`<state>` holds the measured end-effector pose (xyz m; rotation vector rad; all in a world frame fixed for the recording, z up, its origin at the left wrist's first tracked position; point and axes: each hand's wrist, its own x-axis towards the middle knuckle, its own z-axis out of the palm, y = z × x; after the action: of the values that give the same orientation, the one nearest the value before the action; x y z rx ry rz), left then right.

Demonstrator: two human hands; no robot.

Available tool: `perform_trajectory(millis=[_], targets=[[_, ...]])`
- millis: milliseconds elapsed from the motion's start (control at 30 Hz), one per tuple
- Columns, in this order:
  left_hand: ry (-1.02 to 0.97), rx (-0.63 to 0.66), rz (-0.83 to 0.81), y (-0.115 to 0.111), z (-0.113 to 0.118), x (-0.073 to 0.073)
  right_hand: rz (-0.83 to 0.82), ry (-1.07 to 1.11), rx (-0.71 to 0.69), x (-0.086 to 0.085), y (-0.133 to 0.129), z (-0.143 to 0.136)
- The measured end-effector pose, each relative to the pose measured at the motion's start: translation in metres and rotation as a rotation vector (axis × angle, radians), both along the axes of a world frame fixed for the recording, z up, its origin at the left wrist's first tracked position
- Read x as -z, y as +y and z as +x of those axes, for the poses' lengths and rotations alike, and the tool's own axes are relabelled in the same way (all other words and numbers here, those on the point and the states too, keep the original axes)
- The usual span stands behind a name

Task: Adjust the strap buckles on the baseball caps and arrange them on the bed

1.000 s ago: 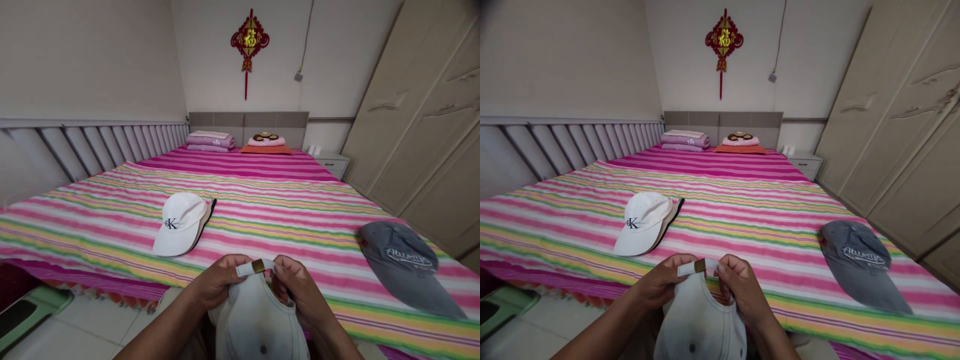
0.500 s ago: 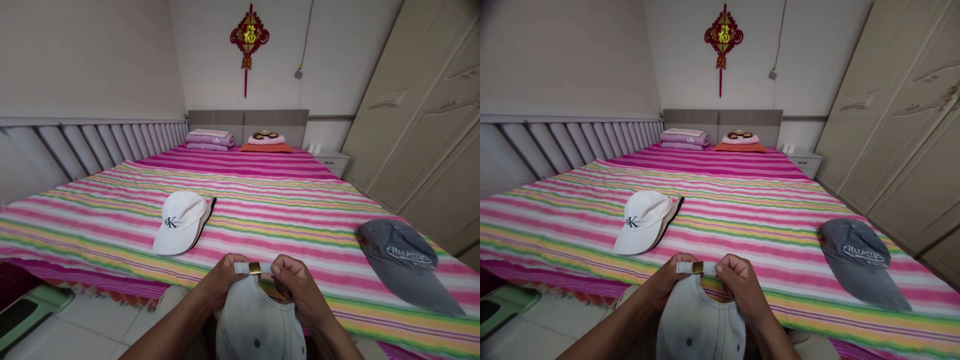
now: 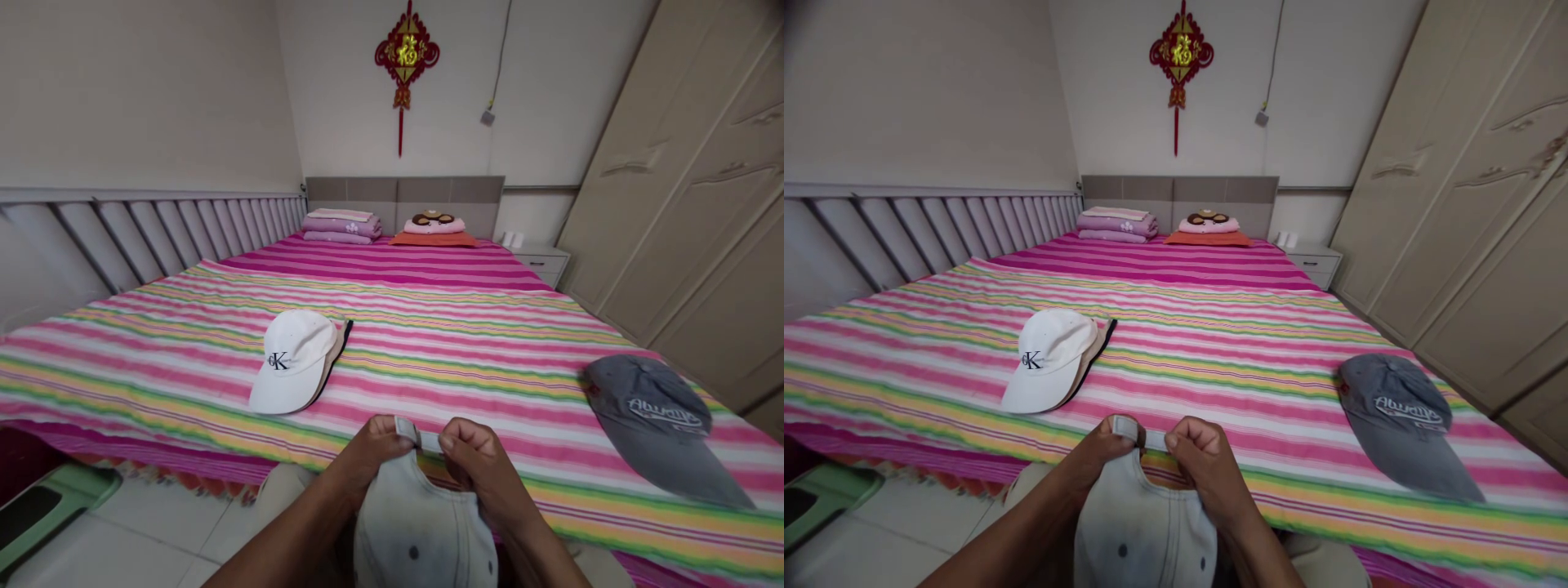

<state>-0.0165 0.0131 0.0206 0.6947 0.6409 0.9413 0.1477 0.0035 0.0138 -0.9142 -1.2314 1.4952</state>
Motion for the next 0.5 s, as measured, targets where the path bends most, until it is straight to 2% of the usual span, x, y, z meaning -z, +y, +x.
perform_trajectory(millis=[300,500], targets=[[0.002,-0.016,0.027,-0.0021,-0.0017,-0.0036,-0.023,-0.015,0.041,0.0011,0.0018,0.0003],[-0.022,-0.068,0.033,0.0004,-0.0047,0.0049,-0.112,0.126,0.156,0.0058,0.0071,0.0006]])
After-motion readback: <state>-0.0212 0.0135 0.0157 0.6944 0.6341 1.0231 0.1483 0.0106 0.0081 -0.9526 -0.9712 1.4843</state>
